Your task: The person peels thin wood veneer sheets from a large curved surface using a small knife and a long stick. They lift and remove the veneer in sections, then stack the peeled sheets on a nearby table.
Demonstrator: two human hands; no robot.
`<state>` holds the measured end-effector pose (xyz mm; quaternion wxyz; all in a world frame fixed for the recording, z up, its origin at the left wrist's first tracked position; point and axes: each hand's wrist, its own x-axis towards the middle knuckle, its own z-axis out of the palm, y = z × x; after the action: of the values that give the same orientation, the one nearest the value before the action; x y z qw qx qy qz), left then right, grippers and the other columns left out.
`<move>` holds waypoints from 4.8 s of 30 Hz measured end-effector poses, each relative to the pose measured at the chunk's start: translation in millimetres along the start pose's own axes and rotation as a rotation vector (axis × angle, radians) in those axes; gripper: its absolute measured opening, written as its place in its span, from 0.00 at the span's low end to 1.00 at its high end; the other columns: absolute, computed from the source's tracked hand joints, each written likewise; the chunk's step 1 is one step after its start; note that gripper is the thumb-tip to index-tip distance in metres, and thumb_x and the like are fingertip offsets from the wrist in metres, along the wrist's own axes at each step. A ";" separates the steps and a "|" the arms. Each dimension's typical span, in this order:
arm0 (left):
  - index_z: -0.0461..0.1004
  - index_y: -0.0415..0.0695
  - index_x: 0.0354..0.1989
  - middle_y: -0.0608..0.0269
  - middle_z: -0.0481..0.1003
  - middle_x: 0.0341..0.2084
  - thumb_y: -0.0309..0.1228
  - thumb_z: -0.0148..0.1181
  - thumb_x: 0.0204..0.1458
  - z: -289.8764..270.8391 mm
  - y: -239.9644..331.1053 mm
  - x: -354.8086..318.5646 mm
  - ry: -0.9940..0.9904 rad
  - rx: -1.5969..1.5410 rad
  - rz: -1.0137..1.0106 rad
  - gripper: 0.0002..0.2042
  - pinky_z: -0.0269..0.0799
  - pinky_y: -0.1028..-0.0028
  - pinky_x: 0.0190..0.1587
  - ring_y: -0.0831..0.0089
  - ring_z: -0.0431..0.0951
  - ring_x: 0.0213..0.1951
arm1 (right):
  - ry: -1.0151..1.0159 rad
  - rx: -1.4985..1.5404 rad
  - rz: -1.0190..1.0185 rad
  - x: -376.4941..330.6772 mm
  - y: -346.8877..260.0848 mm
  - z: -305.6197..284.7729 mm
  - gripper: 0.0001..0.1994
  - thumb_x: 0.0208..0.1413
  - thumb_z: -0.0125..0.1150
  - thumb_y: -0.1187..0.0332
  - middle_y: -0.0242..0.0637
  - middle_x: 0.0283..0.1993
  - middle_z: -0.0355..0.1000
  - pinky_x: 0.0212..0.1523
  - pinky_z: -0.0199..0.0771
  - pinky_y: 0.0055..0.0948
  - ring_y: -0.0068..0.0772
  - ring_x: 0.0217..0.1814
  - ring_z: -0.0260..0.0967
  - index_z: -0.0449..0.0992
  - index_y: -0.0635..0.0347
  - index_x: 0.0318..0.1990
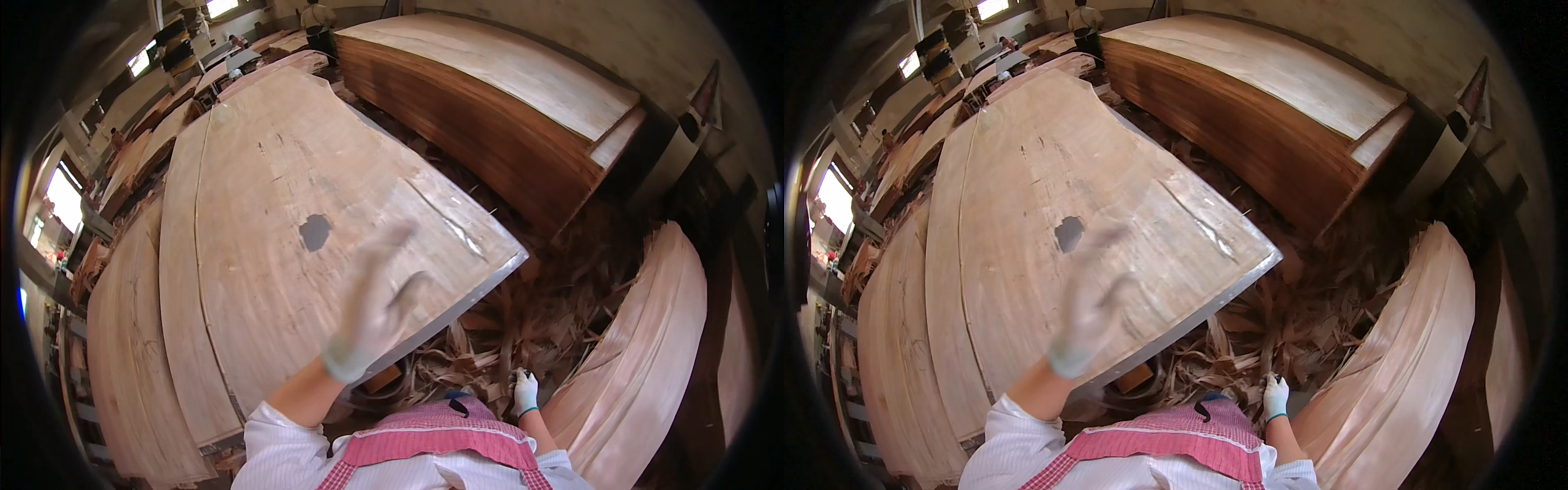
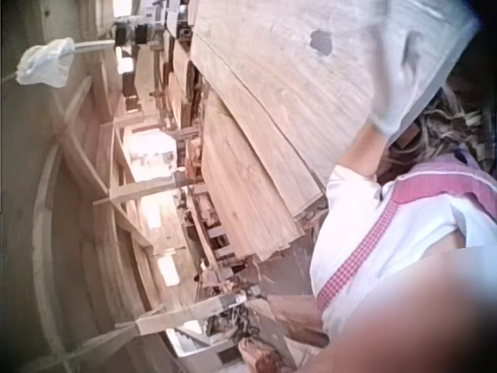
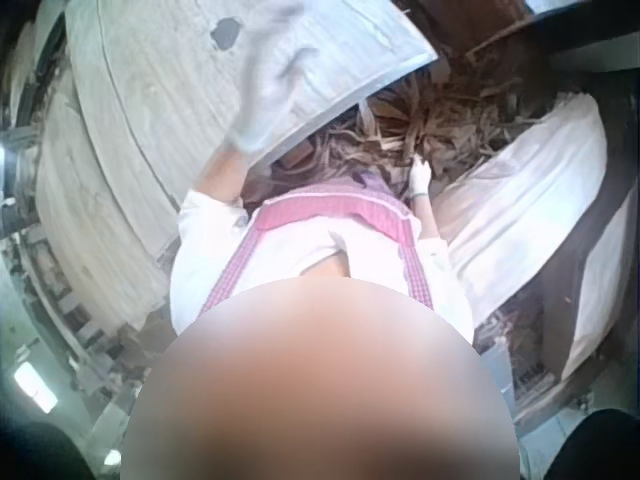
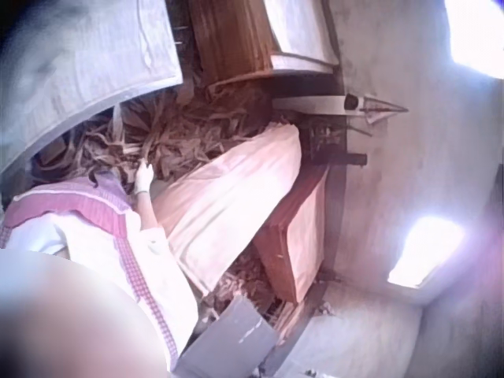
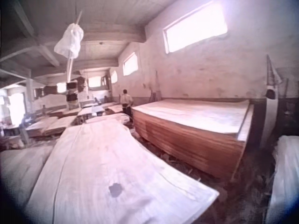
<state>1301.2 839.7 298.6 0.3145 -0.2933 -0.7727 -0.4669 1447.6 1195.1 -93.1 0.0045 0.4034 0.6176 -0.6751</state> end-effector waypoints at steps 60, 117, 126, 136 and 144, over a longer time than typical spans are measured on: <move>0.71 0.38 0.44 0.48 0.72 0.44 0.31 0.54 0.53 417.2 -542.4 244.0 0.192 0.765 -1.024 0.13 0.65 0.58 0.52 0.51 0.71 0.49 | -1.186 -0.701 0.075 619.2 -566.0 513.8 0.18 0.60 0.53 0.51 0.27 0.29 0.72 0.23 0.62 0.20 0.18 0.22 0.63 0.77 0.57 0.37; 0.70 0.34 0.50 0.54 0.75 0.42 0.37 0.47 0.61 29.3 -1308.3 568.6 1.451 -0.166 -1.560 0.18 0.67 0.67 0.52 0.63 0.74 0.46 | -2.052 -1.468 -0.935 716.8 -793.3 1725.0 0.17 0.62 0.45 0.58 0.56 0.35 0.71 0.36 0.67 0.41 0.57 0.35 0.67 0.69 0.65 0.39; 0.61 0.38 0.61 0.56 0.64 0.59 0.44 0.45 0.63 81.4 -1411.4 553.0 2.769 -0.252 -0.149 0.25 0.61 0.63 0.61 0.63 0.63 0.59 | -2.852 -1.201 -2.133 603.4 -772.2 1746.7 0.10 0.59 0.49 0.61 0.48 0.36 0.72 0.37 0.74 0.48 0.54 0.38 0.73 0.66 0.58 0.41; 0.45 0.34 0.67 0.41 0.54 0.65 0.52 0.64 0.48 46.9 -1320.4 515.3 3.127 0.277 -1.382 0.48 0.57 0.61 0.64 0.52 0.57 0.65 | -3.203 -0.786 -2.419 570.1 -675.8 1609.2 0.08 0.56 0.49 0.67 0.43 0.30 0.76 0.31 0.76 0.42 0.45 0.34 0.77 0.70 0.60 0.39; 0.48 0.30 0.65 0.38 0.57 0.62 0.45 0.66 0.48 58.5 -1333.5 487.4 3.095 0.486 -1.361 0.45 0.58 0.64 0.63 0.54 0.59 0.63 | -3.138 -0.867 -2.374 572.2 -662.6 1596.9 0.06 0.54 0.51 0.70 0.43 0.32 0.76 0.33 0.76 0.42 0.46 0.33 0.77 0.70 0.58 0.38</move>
<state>-14.4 447.9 -68.6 -0.5077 -0.8085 -0.2061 0.2147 -133.4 296.3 0.9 -0.1517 0.9776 -0.0775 -0.1238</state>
